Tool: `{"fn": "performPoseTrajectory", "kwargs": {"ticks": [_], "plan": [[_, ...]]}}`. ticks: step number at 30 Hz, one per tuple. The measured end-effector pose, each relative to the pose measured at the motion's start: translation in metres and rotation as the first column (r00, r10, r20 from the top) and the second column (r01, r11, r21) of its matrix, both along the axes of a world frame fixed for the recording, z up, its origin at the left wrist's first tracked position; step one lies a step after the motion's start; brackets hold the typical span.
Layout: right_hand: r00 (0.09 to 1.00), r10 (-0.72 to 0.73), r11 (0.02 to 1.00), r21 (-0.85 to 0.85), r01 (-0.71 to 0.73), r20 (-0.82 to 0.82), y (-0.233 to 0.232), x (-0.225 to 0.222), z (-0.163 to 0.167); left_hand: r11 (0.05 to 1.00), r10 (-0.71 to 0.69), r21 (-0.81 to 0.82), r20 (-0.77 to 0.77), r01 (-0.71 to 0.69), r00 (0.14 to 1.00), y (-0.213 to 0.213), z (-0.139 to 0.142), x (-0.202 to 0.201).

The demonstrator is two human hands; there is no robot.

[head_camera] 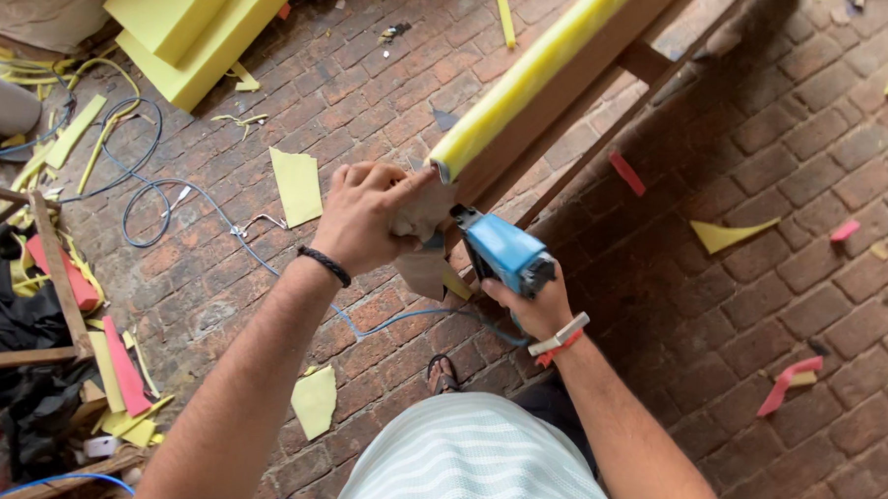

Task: The person wraps beige fabric around a yellow foam-covered wooden frame and secures it with a pneumatic staple gun. They repeatedly pull, fold, and staple the fabric along the edges to create a tight finish.

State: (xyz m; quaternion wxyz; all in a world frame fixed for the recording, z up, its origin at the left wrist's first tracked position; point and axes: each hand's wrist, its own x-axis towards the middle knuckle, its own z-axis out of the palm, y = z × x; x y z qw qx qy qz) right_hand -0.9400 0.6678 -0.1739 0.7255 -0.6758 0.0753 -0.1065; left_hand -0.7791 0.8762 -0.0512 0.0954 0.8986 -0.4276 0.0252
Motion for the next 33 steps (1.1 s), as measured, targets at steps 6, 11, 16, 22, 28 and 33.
{"fn": "performPoseTrajectory", "kwargs": {"ticks": [6, 11, 16, 22, 28, 33], "plan": [[0.993, -0.007, 0.960, 0.278, 0.041, -0.122, -0.032, 0.010, 0.039, 0.981, 0.172, 0.096, -0.023, -0.169, 0.985, -0.028, 0.017, -0.012], [0.996, 0.029, 0.957, 0.290, -0.004, -0.082, -0.053, 0.035, 0.059, 0.983, 0.138, 0.098, 0.162, -0.155, 0.977, -0.043, 0.015, -0.007], [0.991, 0.075, 0.951, 0.306, -0.039, -0.107, -0.058, 0.053, 0.062, 0.986, 0.092, -0.148, 0.125, -0.073, 0.988, -0.027, -0.006, 0.000], [0.989, 0.092, 0.947, 0.317, -0.051, -0.114, -0.062, 0.047, 0.059, 0.831, 0.185, -0.514, -0.105, -0.212, 0.977, -0.015, -0.038, 0.016], [0.981, 0.190, 0.755, 0.633, -0.169, 0.034, -0.058, 0.041, 0.061, 0.845, 0.313, -0.454, -0.006, -0.282, 0.950, 0.003, -0.057, 0.007], [0.977, 0.170, 0.555, 0.806, -0.205, 0.131, -0.044, 0.048, 0.062, 0.730, 0.164, -0.587, -0.346, -0.350, 0.924, 0.030, -0.056, 0.002]]}}
